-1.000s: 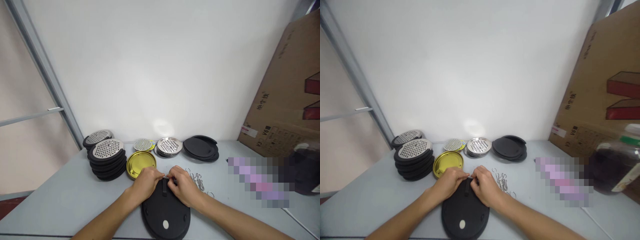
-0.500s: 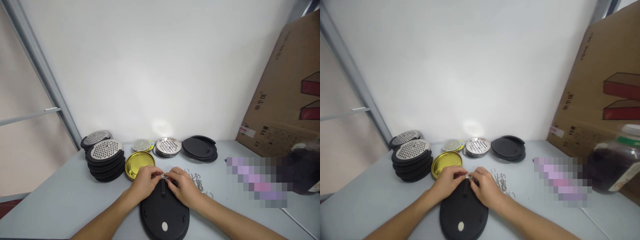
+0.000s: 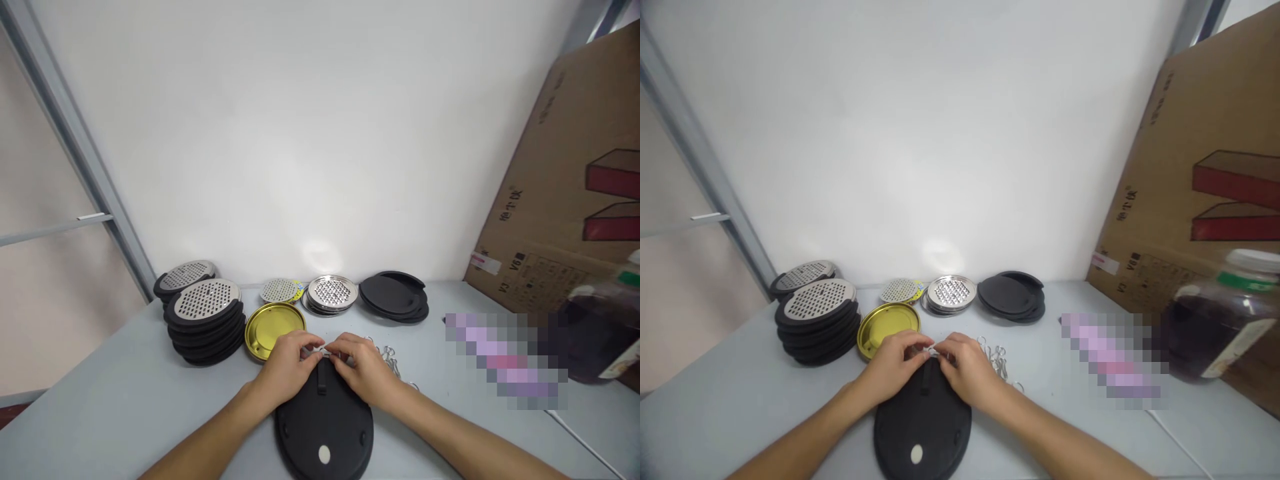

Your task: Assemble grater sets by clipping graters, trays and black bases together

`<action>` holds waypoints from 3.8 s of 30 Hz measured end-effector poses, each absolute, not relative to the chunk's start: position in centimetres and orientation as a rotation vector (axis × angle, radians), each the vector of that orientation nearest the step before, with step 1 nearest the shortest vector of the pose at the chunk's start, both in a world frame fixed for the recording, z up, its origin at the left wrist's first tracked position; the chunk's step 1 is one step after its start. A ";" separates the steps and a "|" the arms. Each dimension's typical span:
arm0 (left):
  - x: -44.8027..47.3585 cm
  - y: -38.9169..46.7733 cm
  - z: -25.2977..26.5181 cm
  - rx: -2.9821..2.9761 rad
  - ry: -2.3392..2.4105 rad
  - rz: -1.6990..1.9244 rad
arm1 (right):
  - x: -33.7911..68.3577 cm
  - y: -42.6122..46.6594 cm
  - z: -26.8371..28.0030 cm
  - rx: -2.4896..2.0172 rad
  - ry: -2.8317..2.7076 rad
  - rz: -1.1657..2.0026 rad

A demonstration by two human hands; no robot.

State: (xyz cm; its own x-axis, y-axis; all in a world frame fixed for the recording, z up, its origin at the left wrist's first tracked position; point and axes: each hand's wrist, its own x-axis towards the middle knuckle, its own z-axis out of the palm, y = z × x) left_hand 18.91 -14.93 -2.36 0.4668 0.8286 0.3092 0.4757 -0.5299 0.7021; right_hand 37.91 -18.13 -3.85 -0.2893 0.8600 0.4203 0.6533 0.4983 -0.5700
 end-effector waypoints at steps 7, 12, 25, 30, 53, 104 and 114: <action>18.4 -14.8 -2.2 2.357 1.131 0.897 | 38.0 -17.9 -3.6 -1.328 -1.915 0.460; 18.5 -15.0 -1.6 2.299 1.144 0.843 | 37.3 -18.1 -3.2 -1.264 -1.891 0.464; 18.8 -14.8 -2.2 2.388 1.201 0.751 | 37.6 -18.2 -4.6 -1.174 -2.127 0.210; 18.9 -15.1 -2.1 2.398 1.202 0.769 | 37.3 -18.2 -4.4 -1.151 -2.267 0.010; 17.6 -14.9 -1.0 2.504 1.141 0.679 | 37.3 -17.8 -3.7 -1.180 -2.089 0.355; 17.6 -15.9 -0.3 2.513 1.073 0.607 | 37.5 -18.8 -4.5 -1.040 -2.128 0.275; 17.4 -15.7 -1.3 2.584 1.075 0.631 | 37.5 -18.7 -4.7 -1.068 -2.132 0.297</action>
